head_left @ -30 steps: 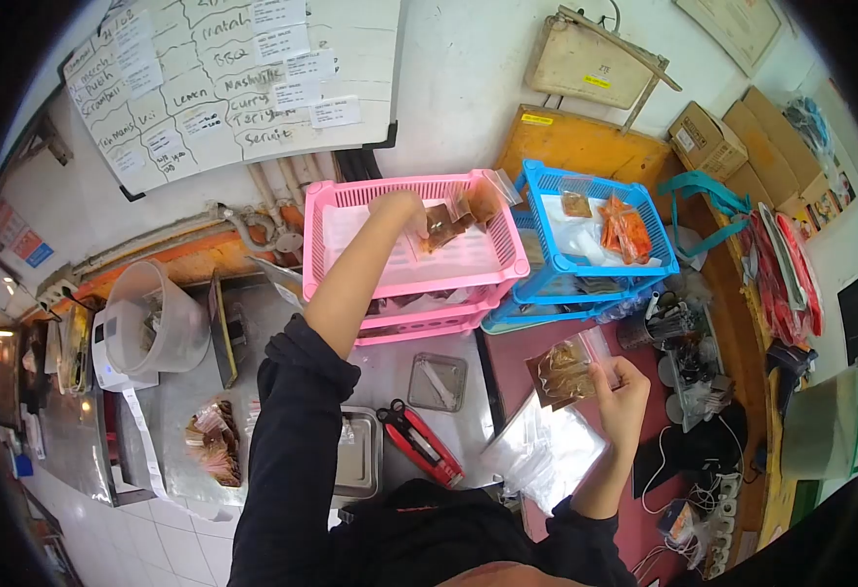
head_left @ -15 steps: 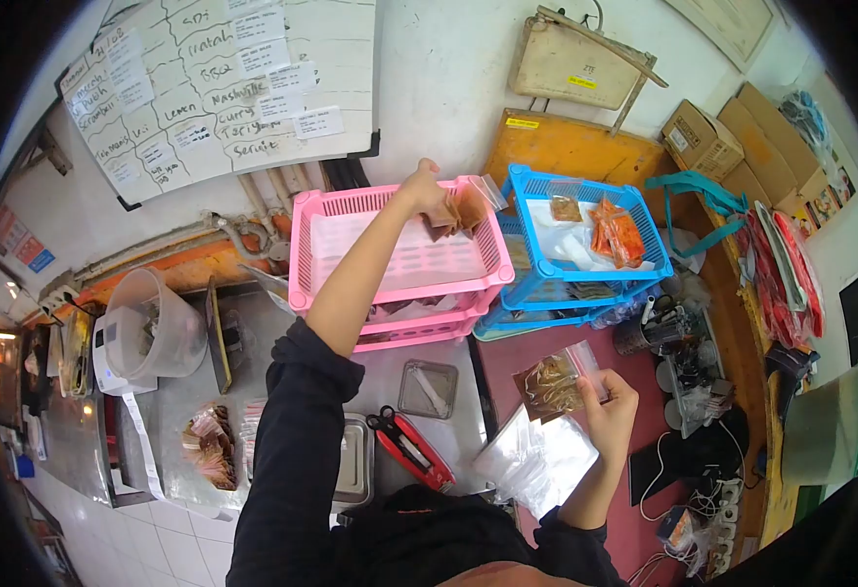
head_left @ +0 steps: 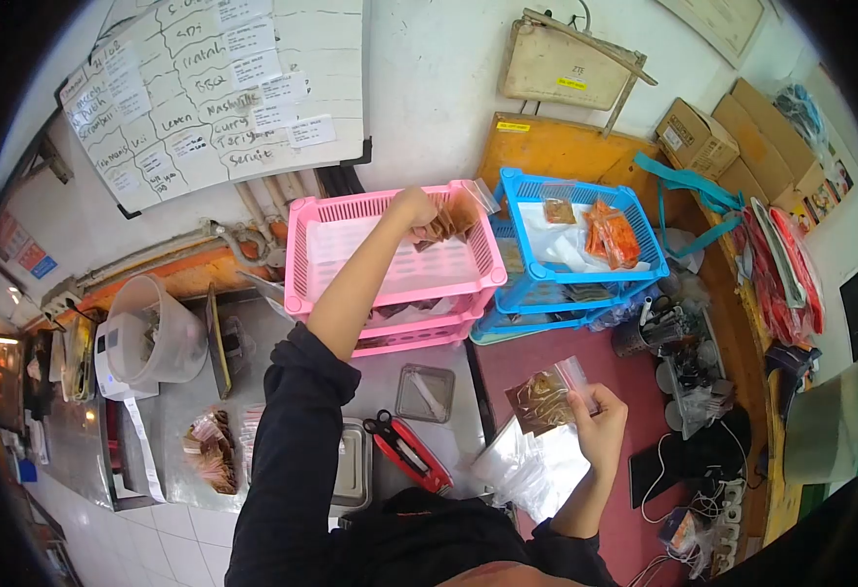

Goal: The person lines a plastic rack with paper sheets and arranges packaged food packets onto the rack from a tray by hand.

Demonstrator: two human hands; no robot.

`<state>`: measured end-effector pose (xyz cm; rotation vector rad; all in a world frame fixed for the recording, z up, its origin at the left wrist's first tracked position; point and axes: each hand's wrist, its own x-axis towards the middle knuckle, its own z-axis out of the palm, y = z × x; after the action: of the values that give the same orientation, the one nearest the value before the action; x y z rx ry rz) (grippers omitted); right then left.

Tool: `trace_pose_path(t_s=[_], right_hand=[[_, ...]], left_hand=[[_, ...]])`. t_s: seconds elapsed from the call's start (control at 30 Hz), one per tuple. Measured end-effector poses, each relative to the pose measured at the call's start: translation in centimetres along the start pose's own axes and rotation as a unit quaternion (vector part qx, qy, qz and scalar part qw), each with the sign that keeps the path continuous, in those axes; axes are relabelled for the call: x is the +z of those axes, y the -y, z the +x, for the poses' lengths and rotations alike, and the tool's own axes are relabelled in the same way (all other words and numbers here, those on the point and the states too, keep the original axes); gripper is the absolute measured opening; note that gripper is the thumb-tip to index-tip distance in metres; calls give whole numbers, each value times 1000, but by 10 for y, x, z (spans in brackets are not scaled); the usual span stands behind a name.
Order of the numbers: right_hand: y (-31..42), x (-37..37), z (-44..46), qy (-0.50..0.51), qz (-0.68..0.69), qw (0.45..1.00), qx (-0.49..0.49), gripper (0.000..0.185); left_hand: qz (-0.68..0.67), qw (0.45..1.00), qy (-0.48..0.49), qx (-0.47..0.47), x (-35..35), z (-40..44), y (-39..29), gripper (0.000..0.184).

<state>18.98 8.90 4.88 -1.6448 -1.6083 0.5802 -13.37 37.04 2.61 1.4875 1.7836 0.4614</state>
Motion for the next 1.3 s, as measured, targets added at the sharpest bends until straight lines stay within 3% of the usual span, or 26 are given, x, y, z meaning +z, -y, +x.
trace_pose_path(t_s=[0.03, 0.17, 0.23, 0.37, 0.53, 0.77, 0.97, 1.17, 1.3], right_hand=[[0, 0, -1, 4, -6, 1000, 3, 15], [-5, 1, -3, 9, -7, 1000, 10, 15], [-7, 2, -5, 8, 2, 1000, 21, 15], [-7, 1, -7, 4, 8, 1000, 16, 15], [-8, 2, -9, 6, 9, 1000, 14, 15], [-12, 1, -12, 2, 5, 1000, 9, 15], [-7, -2, -8, -4, -8, 1000, 7, 15], [20, -4, 15, -6, -36, 999, -22, 16], [65, 4, 55, 5, 2, 992, -128, 16]], left_hand=[[-75, 997, 1, -22, 0, -7, -2, 21], [-132, 990, 35, -34, 4, -8, 0, 21], [-225, 972, 44, -56, 4, -1, 3, 19], [-267, 959, 83, -42, -1, 8, 9, 18], [-239, 962, 93, -88, -1, 3, 5, 18], [-350, 929, 49, -110, 7, 3, 5, 20], [-277, 960, 12, -46, -9, 12, -13, 19], [-58, 997, -27, 33, -3, 18, -41, 22], [67, 995, -22, 69, -7, 2, -57, 30]])
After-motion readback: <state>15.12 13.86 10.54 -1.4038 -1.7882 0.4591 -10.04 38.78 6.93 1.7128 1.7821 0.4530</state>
